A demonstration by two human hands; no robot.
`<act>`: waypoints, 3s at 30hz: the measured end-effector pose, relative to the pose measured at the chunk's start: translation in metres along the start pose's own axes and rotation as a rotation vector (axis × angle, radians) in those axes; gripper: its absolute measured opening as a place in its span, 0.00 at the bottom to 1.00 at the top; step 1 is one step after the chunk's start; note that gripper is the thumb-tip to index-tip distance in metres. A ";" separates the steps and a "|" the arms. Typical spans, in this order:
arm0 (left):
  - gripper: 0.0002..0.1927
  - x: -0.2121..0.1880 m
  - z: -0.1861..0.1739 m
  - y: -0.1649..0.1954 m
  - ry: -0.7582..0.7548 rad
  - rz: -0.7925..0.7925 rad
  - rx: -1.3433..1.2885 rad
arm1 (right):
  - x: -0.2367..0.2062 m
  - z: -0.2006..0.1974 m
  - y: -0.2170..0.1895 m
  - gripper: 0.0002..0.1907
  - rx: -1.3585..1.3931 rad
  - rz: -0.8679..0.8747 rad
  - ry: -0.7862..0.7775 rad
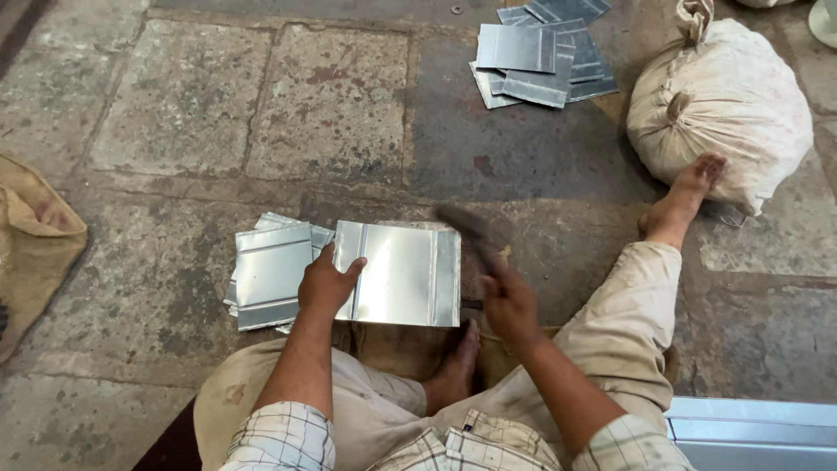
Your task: The person uses a hammer to flatten and shape metal sheets against a stone block on the floor.
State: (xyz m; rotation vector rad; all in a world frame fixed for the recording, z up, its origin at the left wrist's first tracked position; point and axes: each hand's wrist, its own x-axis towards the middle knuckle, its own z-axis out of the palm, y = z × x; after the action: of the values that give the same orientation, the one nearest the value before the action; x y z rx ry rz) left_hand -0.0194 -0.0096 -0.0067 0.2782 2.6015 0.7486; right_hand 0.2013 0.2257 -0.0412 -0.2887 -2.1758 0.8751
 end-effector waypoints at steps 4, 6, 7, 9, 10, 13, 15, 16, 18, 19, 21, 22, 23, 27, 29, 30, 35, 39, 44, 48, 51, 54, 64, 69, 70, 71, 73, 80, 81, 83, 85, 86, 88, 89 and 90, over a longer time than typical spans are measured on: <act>0.47 -0.003 0.000 0.000 0.046 0.065 0.022 | 0.009 0.000 -0.007 0.17 -0.087 0.496 -0.139; 0.47 -0.005 0.000 0.000 0.011 0.036 0.003 | 0.035 -0.024 -0.032 0.20 -0.053 0.422 -0.076; 0.47 -0.004 0.000 0.000 0.020 0.044 0.014 | 0.051 -0.037 -0.046 0.21 -0.034 0.377 -0.039; 0.48 -0.004 0.001 0.000 0.036 0.048 0.033 | 0.078 -0.063 -0.070 0.18 -0.028 0.025 0.138; 0.48 -0.005 0.002 0.000 0.029 0.038 0.029 | 0.086 -0.072 -0.078 0.18 0.049 -0.083 0.209; 0.48 0.001 0.002 0.002 0.031 0.032 0.038 | 0.086 -0.072 -0.078 0.21 0.432 -0.248 0.393; 0.47 0.003 0.002 0.002 0.030 0.019 0.059 | 0.066 -0.055 -0.060 0.22 0.670 -0.231 0.426; 0.47 0.003 0.002 0.002 0.028 0.028 0.053 | 0.054 -0.042 -0.047 0.22 0.757 -0.187 0.404; 0.48 0.002 0.002 0.001 0.027 0.039 0.038 | 0.028 -0.019 -0.022 0.19 0.377 -0.145 0.309; 0.48 0.001 0.002 0.000 0.035 0.050 0.036 | 0.018 -0.009 -0.012 0.16 -0.090 -0.144 0.234; 0.48 -0.001 0.002 0.000 0.054 0.083 0.031 | 0.011 0.004 0.003 0.16 -0.033 0.214 -0.184; 0.48 -0.002 0.002 0.001 0.054 0.071 0.027 | 0.013 0.005 0.005 0.17 -0.117 0.286 -0.198; 0.48 -0.005 0.002 0.002 0.051 0.055 0.024 | 0.016 0.003 0.005 0.18 -0.199 0.363 -0.216; 0.48 -0.007 -0.001 0.006 0.038 0.027 0.042 | 0.034 -0.025 -0.016 0.19 -0.174 0.423 -0.150; 0.48 -0.005 -0.003 0.008 0.013 0.020 0.037 | 0.033 -0.036 -0.028 0.17 -0.135 0.186 -0.037; 0.48 -0.005 -0.003 0.008 -0.007 0.011 0.033 | 0.030 -0.038 -0.032 0.15 -0.117 0.072 0.011; 0.47 -0.002 0.000 0.005 0.010 0.009 0.042 | 0.005 -0.016 -0.022 0.14 -0.019 -0.011 0.073; 0.46 -0.001 0.008 0.004 0.115 0.104 -0.028 | -0.004 -0.005 -0.003 0.14 -0.092 0.509 -0.209; 0.44 -0.001 0.016 0.001 0.121 0.146 -0.096 | -0.007 -0.024 -0.011 0.15 -0.002 0.282 -0.041; 0.41 -0.004 0.012 0.002 0.106 0.082 -0.064 | -0.003 -0.030 -0.029 0.19 -0.076 0.273 -0.139; 0.40 -0.005 0.010 0.003 0.120 0.081 -0.080 | 0.002 -0.028 -0.036 0.21 -0.212 0.453 -0.267; 0.42 -0.003 0.011 0.002 0.182 0.143 -0.096 | 0.002 -0.029 -0.039 0.20 -0.248 0.466 -0.187; 0.38 -0.004 0.008 0.006 0.230 0.087 -0.127 | -0.031 -0.031 -0.032 0.18 -0.134 0.396 -0.365; 0.37 -0.004 0.009 0.006 0.218 0.062 -0.168 | -0.053 -0.016 -0.015 0.28 -0.040 0.560 -0.428; 0.37 -0.003 0.010 0.006 0.222 0.062 -0.181 | -0.054 -0.014 -0.015 0.31 -0.010 0.467 -0.391; 0.37 -0.001 0.011 0.006 0.244 0.095 -0.191 | -0.055 -0.012 -0.015 0.34 0.019 0.364 -0.350; 0.36 -0.001 0.014 0.004 0.267 0.138 -0.200 | -0.051 -0.008 -0.019 0.33 -0.012 0.447 -0.395; 0.42 0.000 0.012 0.007 0.225 0.146 -0.158 | -0.013 -0.019 -0.075 0.41 -0.471 0.487 -0.770; 0.42 0.000 0.012 0.007 0.224 0.141 -0.149 | -0.010 -0.024 -0.086 0.39 -0.508 0.314 -0.719; 0.42 -0.002 0.012 0.008 0.200 0.099 -0.166 | -0.005 -0.036 -0.103 0.36 -0.570 -0.028 -0.626; 0.41 -0.002 0.011 0.010 0.160 0.055 -0.204 | 0.002 -0.047 -0.112 0.38 -0.621 -0.289 -0.436; 0.42 -0.003 0.010 0.011 0.167 0.062 -0.188 | 0.007 -0.052 -0.113 0.38 -0.646 -0.423 -0.328; 0.45 -0.003 0.008 0.013 0.190 0.076 -0.168 | 0.016 -0.058 -0.113 0.41 -0.726 -0.404 -0.415; 0.45 -0.002 0.007 0.013 0.178 0.076 -0.172 | 0.018 -0.060 -0.112 0.42 -0.764 -0.390 -0.463; 0.46 -0.002 0.007 0.012 0.160 0.070 -0.173 | 0.019 -0.060 -0.112 0.42 -0.684 -0.335 -0.585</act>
State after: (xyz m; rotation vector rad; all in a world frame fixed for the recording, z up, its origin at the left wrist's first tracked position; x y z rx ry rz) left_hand -0.0138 0.0034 -0.0046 0.2686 2.6646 1.0541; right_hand 0.2392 0.1813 0.0736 0.0259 -2.9110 -0.0168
